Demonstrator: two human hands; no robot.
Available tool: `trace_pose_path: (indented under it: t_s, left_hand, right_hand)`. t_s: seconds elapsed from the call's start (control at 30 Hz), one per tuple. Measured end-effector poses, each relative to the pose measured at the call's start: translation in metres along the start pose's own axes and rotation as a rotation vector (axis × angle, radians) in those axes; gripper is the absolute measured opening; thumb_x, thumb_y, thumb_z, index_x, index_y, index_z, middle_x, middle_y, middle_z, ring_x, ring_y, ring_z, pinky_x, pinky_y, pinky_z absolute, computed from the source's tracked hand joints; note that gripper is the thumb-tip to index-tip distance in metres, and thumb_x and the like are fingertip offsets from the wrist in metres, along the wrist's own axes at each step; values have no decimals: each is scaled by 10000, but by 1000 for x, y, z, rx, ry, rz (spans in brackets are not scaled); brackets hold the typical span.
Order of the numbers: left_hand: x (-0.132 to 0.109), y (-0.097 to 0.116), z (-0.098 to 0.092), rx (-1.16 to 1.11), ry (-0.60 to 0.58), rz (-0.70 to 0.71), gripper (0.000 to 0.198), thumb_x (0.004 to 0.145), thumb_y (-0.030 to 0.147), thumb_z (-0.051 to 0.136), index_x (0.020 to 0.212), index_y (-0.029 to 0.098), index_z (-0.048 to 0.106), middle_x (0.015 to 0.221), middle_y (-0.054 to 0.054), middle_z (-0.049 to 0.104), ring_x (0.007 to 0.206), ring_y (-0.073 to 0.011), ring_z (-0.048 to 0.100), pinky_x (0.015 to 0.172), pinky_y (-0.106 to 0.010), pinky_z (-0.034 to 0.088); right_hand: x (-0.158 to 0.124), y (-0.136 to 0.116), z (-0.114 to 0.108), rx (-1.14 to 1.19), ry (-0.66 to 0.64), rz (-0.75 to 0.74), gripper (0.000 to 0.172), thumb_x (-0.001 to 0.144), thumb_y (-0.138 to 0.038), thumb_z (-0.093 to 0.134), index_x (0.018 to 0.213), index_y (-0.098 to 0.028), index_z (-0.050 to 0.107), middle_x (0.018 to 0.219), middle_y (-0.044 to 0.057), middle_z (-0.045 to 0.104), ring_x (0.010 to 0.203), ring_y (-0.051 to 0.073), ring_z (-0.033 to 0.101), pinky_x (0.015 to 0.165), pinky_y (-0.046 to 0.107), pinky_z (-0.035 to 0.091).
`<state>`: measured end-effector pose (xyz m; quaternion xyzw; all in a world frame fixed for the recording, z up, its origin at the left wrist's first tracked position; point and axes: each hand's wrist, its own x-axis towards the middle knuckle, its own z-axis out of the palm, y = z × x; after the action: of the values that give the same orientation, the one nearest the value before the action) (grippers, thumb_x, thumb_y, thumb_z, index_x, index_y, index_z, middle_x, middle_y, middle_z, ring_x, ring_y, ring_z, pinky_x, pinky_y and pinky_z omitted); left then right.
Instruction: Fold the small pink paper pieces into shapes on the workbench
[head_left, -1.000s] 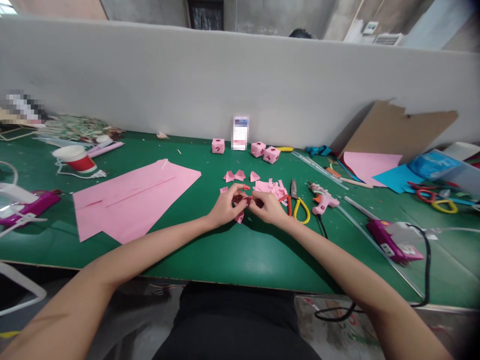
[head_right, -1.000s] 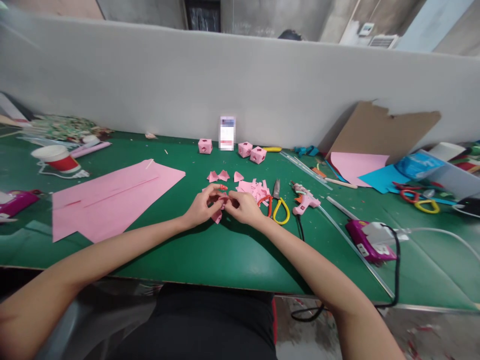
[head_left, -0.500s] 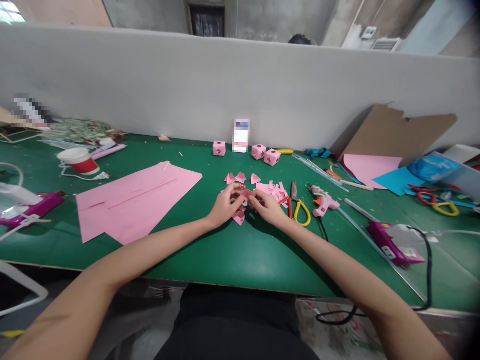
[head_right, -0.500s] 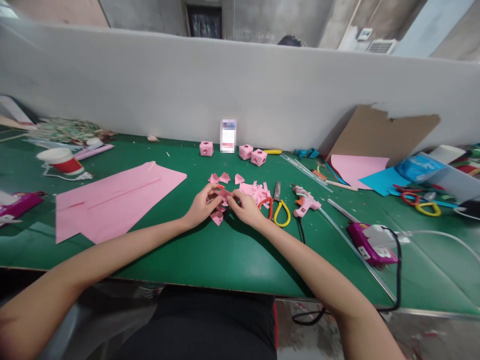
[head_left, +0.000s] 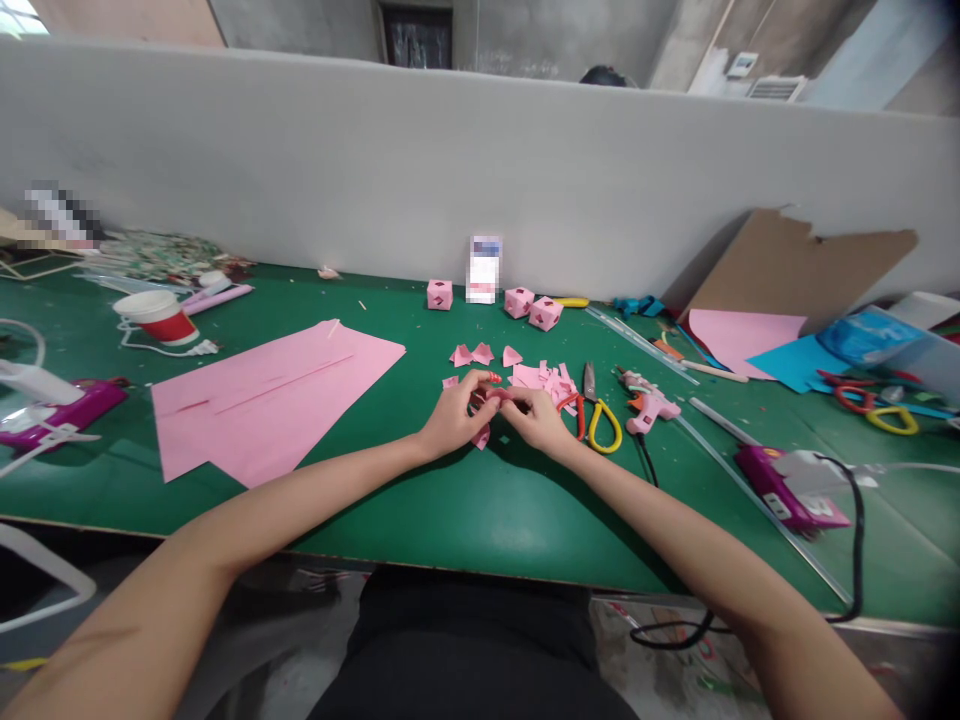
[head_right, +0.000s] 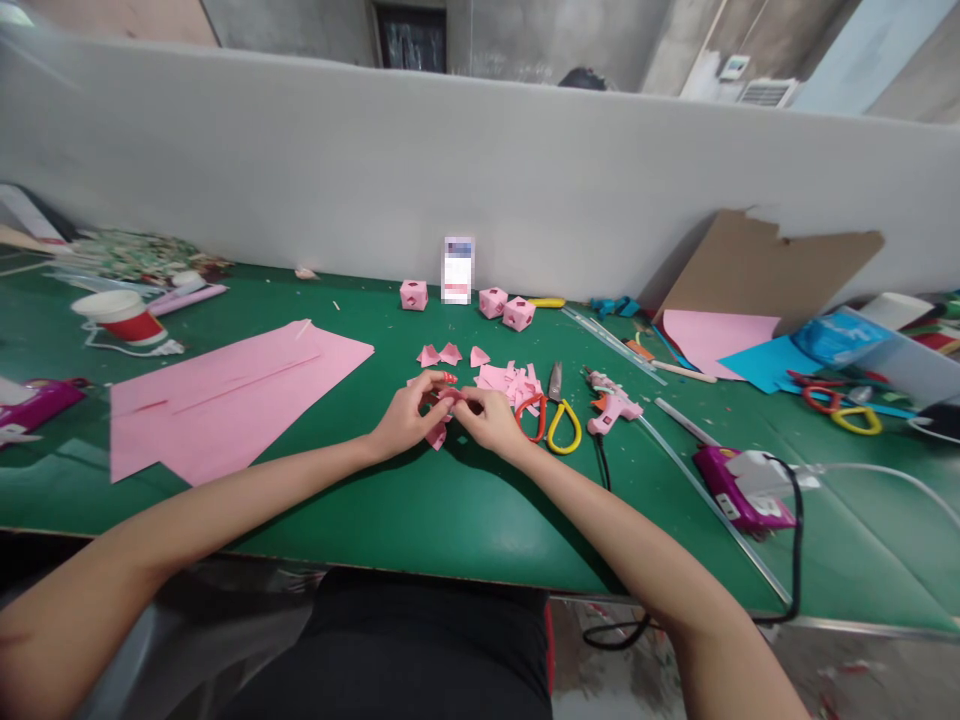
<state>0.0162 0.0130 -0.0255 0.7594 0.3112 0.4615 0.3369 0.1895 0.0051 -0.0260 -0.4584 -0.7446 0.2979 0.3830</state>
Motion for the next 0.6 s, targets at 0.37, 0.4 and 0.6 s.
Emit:
trace_pose_path:
  t_s: [0.37, 0.4, 0.6]
  left_hand:
    - [5, -15, 1, -221, -6, -153, 288, 873, 323, 597, 1102, 167, 517, 951, -57, 664, 869, -169, 673, 726, -280, 560]
    - [5, -17, 1, -233, -6, -163, 290, 873, 332, 599, 1099, 169, 516, 940, -51, 661, 852, -162, 672, 715, -275, 560]
    - [6, -23, 2, -259, 5, -157, 282, 860, 263, 595, 1114, 176, 510, 900, -35, 653, 784, -145, 668, 695, -272, 565]
  right_hand:
    - [-2, -5, 9, -22, 51, -12, 301, 887, -371, 438, 651, -187, 469, 571, -37, 422, 546, 114, 394, 525, 241, 281]
    - [-2, -5, 9, -20, 47, -15, 308, 895, -380, 432, 657, -188, 470, 574, -35, 429, 547, 116, 401, 529, 243, 287]
    - [-3, -5, 8, 2, -5, -42, 340, 928, -434, 420, 700, -193, 492, 609, -20, 488, 562, 126, 441, 545, 248, 316]
